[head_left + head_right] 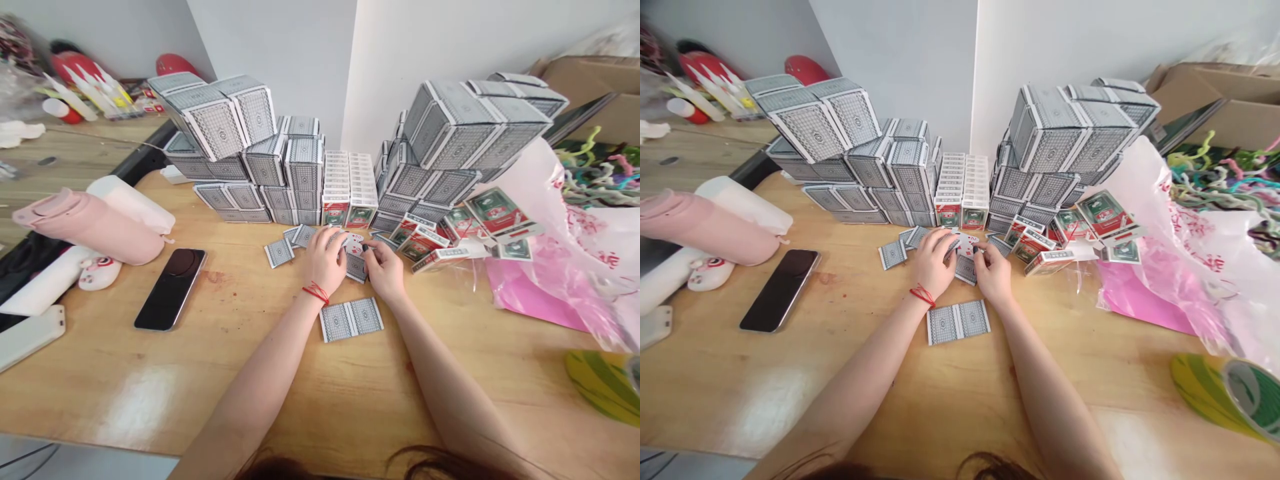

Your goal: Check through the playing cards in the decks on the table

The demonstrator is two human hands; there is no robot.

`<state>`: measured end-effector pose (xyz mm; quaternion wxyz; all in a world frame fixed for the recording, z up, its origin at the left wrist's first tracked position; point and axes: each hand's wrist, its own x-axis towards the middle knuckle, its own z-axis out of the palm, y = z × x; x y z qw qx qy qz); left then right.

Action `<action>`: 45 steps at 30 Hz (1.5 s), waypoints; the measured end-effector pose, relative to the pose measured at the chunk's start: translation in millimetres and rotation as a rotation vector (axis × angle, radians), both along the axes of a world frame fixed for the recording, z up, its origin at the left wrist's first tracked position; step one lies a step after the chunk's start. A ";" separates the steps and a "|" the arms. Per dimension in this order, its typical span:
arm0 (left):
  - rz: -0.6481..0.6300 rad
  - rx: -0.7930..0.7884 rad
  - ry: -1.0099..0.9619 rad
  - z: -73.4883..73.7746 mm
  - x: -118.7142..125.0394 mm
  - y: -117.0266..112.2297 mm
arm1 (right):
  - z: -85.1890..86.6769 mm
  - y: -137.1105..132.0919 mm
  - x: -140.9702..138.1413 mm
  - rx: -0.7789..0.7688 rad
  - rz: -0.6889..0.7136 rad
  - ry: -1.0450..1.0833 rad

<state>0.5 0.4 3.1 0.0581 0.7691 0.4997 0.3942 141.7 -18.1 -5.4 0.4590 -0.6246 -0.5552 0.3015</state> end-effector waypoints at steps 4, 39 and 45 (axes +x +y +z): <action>0.165 -0.097 0.058 -2.3 -3.6 0.1 | -0.2 0.2 0.0 -0.007 0.023 -0.014; 0.020 -0.182 0.330 -8.7 -1.1 2.6 | -3.8 0.1 0.6 0.010 0.034 -0.121; 0.032 -0.167 0.268 -5.7 -1.9 3.8 | -2.9 0.2 0.6 0.007 0.041 -0.124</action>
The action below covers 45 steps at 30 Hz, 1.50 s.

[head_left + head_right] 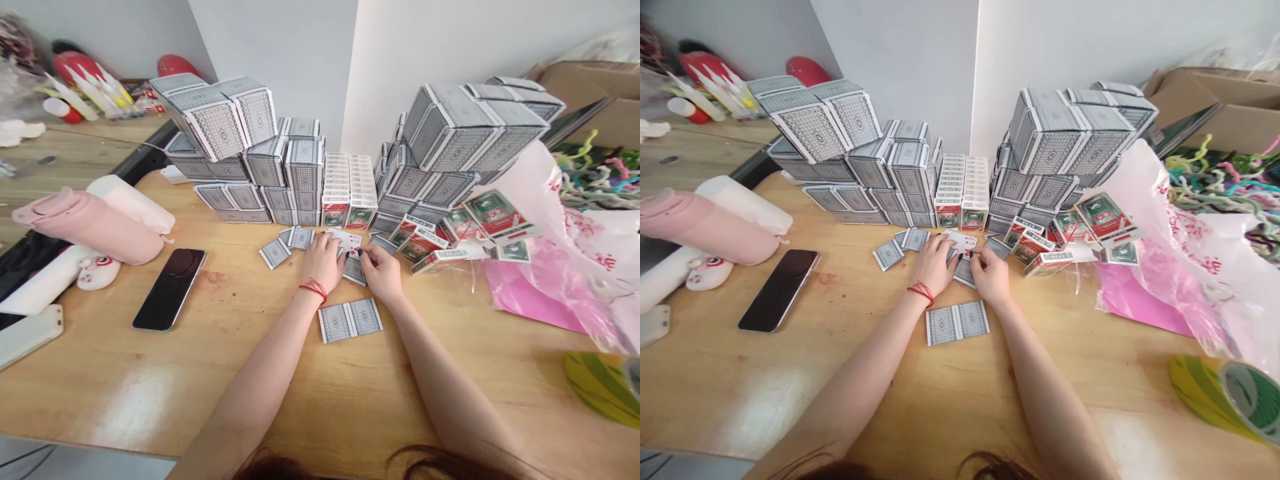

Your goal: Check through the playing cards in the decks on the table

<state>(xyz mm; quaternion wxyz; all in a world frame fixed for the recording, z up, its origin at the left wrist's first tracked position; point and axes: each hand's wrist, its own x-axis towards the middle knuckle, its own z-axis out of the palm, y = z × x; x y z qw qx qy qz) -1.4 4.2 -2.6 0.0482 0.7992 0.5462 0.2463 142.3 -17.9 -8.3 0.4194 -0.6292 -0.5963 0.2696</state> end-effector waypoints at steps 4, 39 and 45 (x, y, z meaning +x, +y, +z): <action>0.005 0.004 0.016 3.7 -0.4 -1.9 | 0.2 -0.3 0.1 -0.002 -0.002 -0.005; 0.148 0.008 -0.117 -3.6 -1.4 0.5 | 0.5 0.4 0.1 -0.002 -0.003 -0.017; 0.149 0.052 -0.217 1.4 -1.4 0.5 | 1.8 -0.1 -0.3 -0.008 -0.006 -0.018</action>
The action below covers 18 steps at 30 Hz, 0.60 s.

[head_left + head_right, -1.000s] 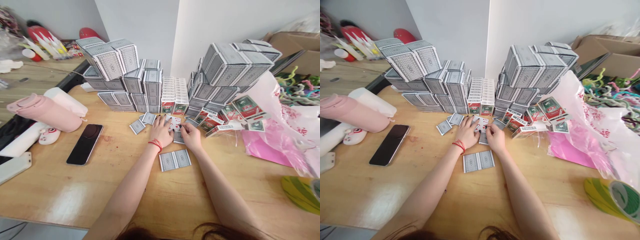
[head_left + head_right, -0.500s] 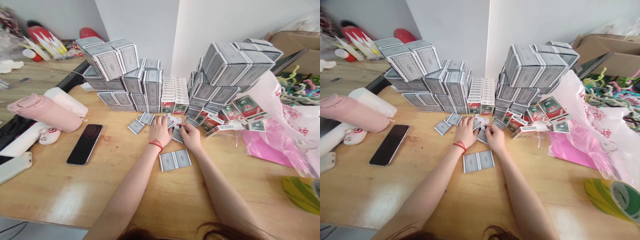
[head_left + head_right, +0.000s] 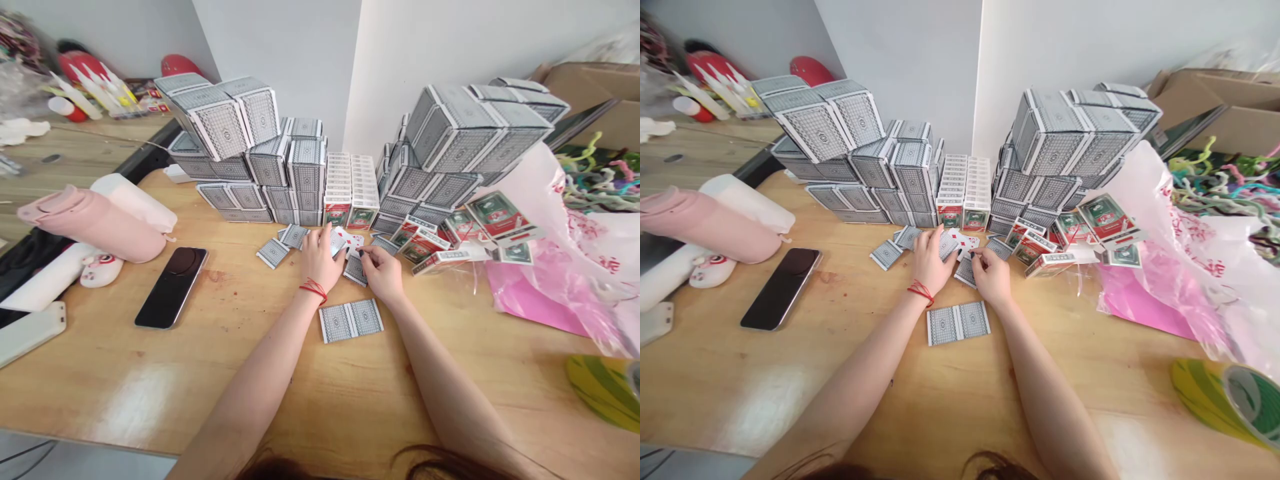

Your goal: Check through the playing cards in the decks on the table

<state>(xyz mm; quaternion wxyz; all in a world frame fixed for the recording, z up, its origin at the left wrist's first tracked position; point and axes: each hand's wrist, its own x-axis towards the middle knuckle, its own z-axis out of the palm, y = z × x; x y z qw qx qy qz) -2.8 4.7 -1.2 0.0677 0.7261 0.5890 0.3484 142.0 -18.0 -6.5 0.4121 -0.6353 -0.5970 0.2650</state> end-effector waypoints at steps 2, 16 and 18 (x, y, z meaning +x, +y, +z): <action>0.001 0.033 -0.027 2.7 0.2 -0.6 | 0.3 -0.2 0.0 0.002 -0.003 0.000; 0.208 -0.015 0.112 9.5 -0.5 -8.2 | -2.2 -0.1 0.7 0.006 0.004 0.003; 0.261 -0.029 0.144 9.6 1.5 -10.4 | -1.8 -0.3 0.5 0.008 0.000 -0.001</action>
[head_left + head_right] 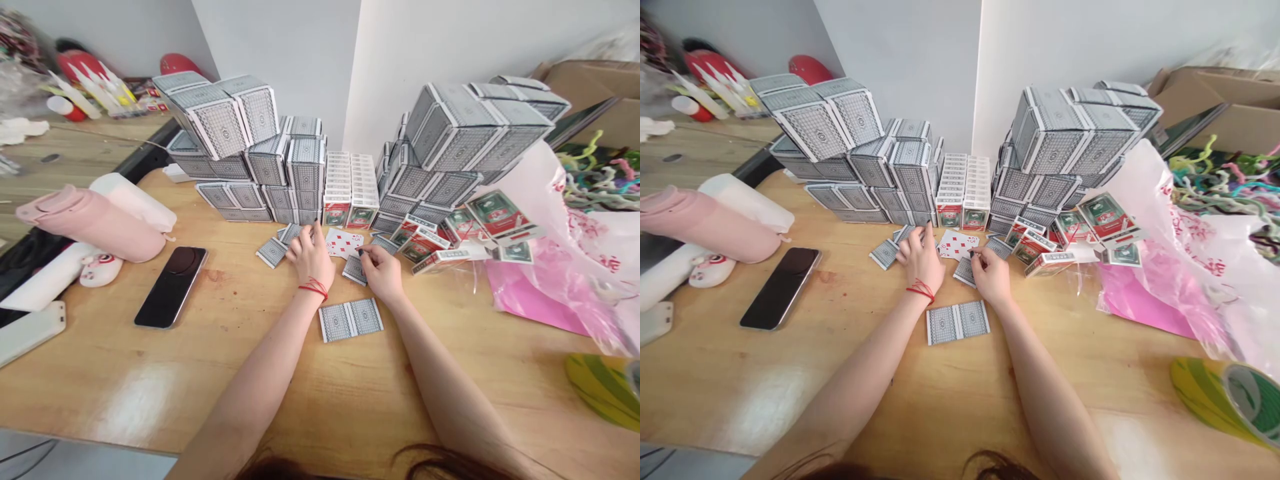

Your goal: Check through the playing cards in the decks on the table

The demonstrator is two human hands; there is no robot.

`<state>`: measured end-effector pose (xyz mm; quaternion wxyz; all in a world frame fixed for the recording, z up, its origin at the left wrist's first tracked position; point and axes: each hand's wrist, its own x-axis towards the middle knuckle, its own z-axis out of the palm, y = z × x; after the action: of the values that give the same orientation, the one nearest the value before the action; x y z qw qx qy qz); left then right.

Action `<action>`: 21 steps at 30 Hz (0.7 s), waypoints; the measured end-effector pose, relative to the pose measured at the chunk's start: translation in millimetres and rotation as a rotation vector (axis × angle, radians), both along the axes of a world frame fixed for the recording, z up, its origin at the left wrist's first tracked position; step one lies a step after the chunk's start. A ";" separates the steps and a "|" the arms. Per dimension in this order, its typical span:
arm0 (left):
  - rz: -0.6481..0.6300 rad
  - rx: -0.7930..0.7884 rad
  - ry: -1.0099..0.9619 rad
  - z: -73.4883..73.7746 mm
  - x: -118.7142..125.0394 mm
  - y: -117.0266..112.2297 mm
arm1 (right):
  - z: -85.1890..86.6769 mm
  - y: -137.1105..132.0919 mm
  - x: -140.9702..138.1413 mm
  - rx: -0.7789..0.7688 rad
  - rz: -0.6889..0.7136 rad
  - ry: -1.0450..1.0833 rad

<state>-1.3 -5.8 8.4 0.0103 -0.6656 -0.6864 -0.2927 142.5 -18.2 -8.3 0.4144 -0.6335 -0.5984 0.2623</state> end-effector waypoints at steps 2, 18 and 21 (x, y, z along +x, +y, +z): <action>0.030 0.001 0.030 0.6 2.0 -2.0 | 0.7 -0.1 -0.3 -0.001 0.003 -0.003; -0.427 -0.107 0.132 -14.8 2.5 7.8 | -0.7 0.8 0.1 0.010 0.014 -0.016; -0.404 -0.110 0.126 -14.4 1.0 9.5 | -0.8 0.2 0.2 0.014 0.004 -0.015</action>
<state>-0.3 3.7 -6.0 -0.0420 -0.8061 -0.5521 -0.2088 142.7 -18.1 -9.1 0.4137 -0.6313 -0.6047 0.2544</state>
